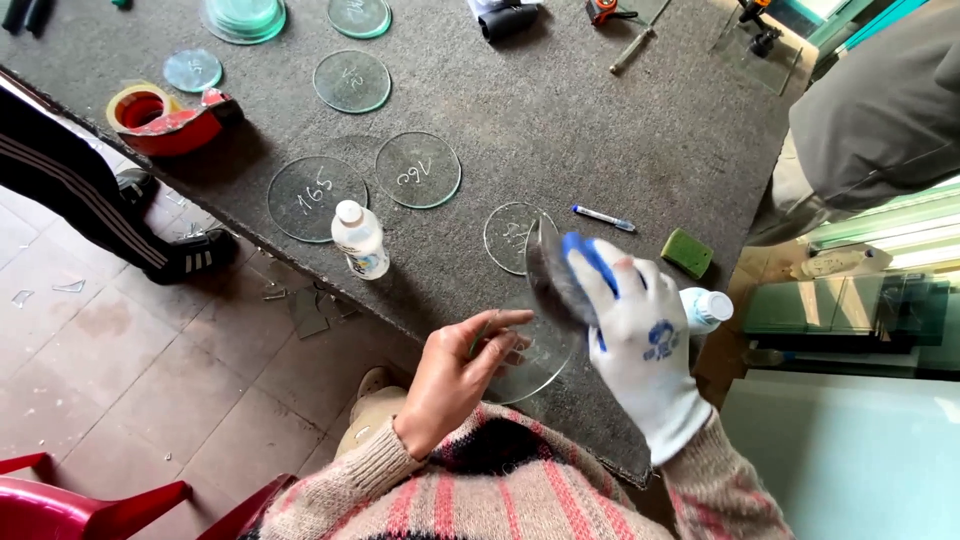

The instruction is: Manually smoothing the sharp edges of circular glass pieces using an abrasive sanding stone.

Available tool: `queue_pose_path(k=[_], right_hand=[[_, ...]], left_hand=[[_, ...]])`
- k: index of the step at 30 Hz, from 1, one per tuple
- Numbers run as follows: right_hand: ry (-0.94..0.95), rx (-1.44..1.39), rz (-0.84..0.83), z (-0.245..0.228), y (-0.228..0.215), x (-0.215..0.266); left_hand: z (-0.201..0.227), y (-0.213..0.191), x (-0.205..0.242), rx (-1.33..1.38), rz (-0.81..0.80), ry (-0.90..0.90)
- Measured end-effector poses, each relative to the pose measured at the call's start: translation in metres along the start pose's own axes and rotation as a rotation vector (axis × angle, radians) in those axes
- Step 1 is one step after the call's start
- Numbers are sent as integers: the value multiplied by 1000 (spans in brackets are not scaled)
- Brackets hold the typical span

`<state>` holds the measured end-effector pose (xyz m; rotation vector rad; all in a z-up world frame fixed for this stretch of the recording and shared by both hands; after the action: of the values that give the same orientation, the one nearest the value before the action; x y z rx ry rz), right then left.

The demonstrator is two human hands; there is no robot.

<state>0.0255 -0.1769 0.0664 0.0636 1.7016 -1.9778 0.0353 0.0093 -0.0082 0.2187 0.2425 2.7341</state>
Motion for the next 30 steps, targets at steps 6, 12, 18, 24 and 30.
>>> queue_pose_path(k=[6, 12, 18, 24, 30], right_hand=[[18, 33, -37, -20, 1, -12], [26, -82, -48, -49, -18, -34], [96, -31, -8, -56, -17, -49], [197, -98, -14, -60, -10, -57], [203, -129, -50, -75, -6, -59]], left_hand=[[12, -25, -2, -105, -31, 42], [27, -51, -9, -259, -80, 84], [42, -69, -17, -278, -86, 118], [49, -85, -20, -429, -94, 218], [50, -98, -26, -466, -130, 230]])
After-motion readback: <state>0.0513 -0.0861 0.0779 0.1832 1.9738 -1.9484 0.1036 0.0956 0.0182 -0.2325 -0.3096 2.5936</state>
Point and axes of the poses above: each hand's wrist, its own x-axis away from the middle knuckle, its own y-axis out of the palm, z = x × y, the point moved 5 cm from there along -x, towards the middle knuckle, and after that the axes turned 3 degrees about x, right-handed, at the moved point
